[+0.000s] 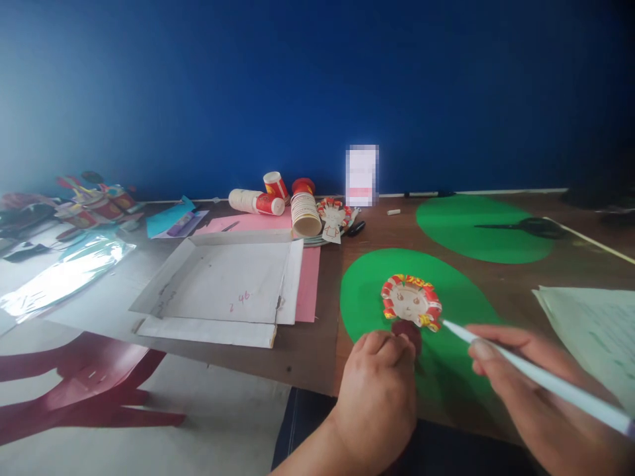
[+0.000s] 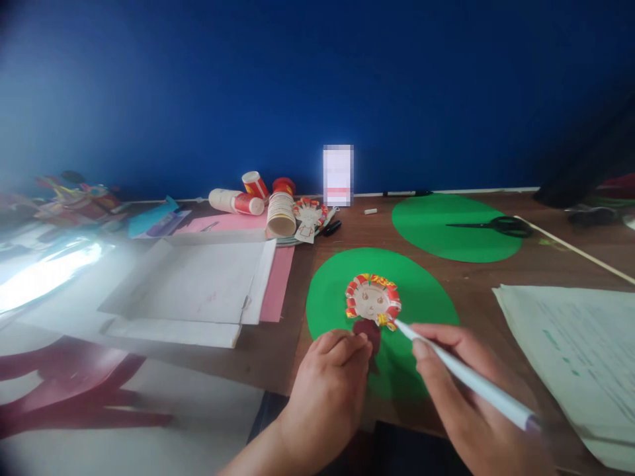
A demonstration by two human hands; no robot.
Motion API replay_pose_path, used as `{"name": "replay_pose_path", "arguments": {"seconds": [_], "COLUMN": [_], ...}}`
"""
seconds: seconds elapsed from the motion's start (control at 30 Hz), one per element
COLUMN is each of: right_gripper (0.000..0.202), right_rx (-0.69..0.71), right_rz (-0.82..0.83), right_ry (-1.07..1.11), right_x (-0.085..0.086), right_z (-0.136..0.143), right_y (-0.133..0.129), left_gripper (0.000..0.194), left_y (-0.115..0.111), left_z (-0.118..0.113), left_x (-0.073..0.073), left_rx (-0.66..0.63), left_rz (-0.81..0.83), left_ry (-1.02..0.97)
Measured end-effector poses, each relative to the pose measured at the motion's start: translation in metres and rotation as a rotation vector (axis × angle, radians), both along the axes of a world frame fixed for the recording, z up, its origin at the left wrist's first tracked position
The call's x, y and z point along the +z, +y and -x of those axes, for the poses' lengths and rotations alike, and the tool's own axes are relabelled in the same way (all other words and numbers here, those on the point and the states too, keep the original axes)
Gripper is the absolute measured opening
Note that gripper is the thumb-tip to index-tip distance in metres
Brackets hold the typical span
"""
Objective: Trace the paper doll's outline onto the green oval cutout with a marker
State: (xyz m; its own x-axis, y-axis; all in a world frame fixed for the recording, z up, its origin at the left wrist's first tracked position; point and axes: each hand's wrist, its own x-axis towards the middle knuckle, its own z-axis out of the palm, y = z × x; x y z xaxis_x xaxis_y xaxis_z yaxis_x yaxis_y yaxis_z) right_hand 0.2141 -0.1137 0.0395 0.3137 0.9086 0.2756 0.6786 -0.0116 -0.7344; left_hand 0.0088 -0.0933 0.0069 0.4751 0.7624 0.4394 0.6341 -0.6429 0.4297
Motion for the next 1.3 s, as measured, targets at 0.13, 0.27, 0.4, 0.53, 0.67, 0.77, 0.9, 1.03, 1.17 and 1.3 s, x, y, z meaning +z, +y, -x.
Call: {"name": "replay_pose_path", "arguments": {"seconds": [0.13, 0.27, 0.4, 0.53, 0.67, 0.77, 0.9, 1.03, 1.17, 1.3], "right_gripper": [0.034, 0.027, 0.026, 0.024, 0.023, 0.025, 0.027, 0.025, 0.026, 0.031], "right_rx": [0.081, 0.112, 0.089, 0.092, 0.081, 0.088, 0.082, 0.103, 0.129, 0.058], "right_rz": [-0.019, 0.021, -0.037, -0.074, -0.095, -0.066, -0.056, 0.014, 0.077, 0.082], "right_ry": [-0.066, -0.102, -0.104, -0.132, -0.173, -0.174, -0.146, -0.153, -0.126, -0.077], "right_x": [-0.021, -0.024, -0.019, -0.017, -0.016, -0.016, -0.018, -0.022, -0.024, -0.024], "right_z": [0.004, 0.01, 0.018, 0.021, 0.022, 0.022, 0.021, 0.014, 0.007, 0.009], "right_y": [-0.003, 0.006, 0.014, 0.017, 0.018, 0.019, 0.02, 0.022, 0.022, 0.021], "left_gripper": [0.03, 0.028, 0.026, 0.028, 0.028, 0.025, 0.025, 0.025, 0.023, 0.023], "left_y": [0.0, 0.0, 0.001, 0.002, 0.003, 0.002, 0.001, 0.002, 0.003, 0.003], "left_z": [0.0, -0.002, -0.004, -0.004, -0.004, -0.004, -0.005, -0.005, -0.005, -0.005], "left_x": [0.003, -0.001, -0.006, -0.008, -0.011, -0.012, -0.011, -0.011, -0.012, -0.011], "left_rx": [-0.018, -0.019, -0.012, -0.001, -0.024, -0.042, -0.013, -0.016, 0.002, -0.003], "left_rz": [-0.003, -0.021, -0.021, -0.055, -0.039, -0.014, -0.032, -0.044, -0.055, -0.051], "left_ry": [-0.045, -0.058, -0.079, -0.065, 0.049, 0.13, 0.111, 0.108, 0.099, 0.106]}}
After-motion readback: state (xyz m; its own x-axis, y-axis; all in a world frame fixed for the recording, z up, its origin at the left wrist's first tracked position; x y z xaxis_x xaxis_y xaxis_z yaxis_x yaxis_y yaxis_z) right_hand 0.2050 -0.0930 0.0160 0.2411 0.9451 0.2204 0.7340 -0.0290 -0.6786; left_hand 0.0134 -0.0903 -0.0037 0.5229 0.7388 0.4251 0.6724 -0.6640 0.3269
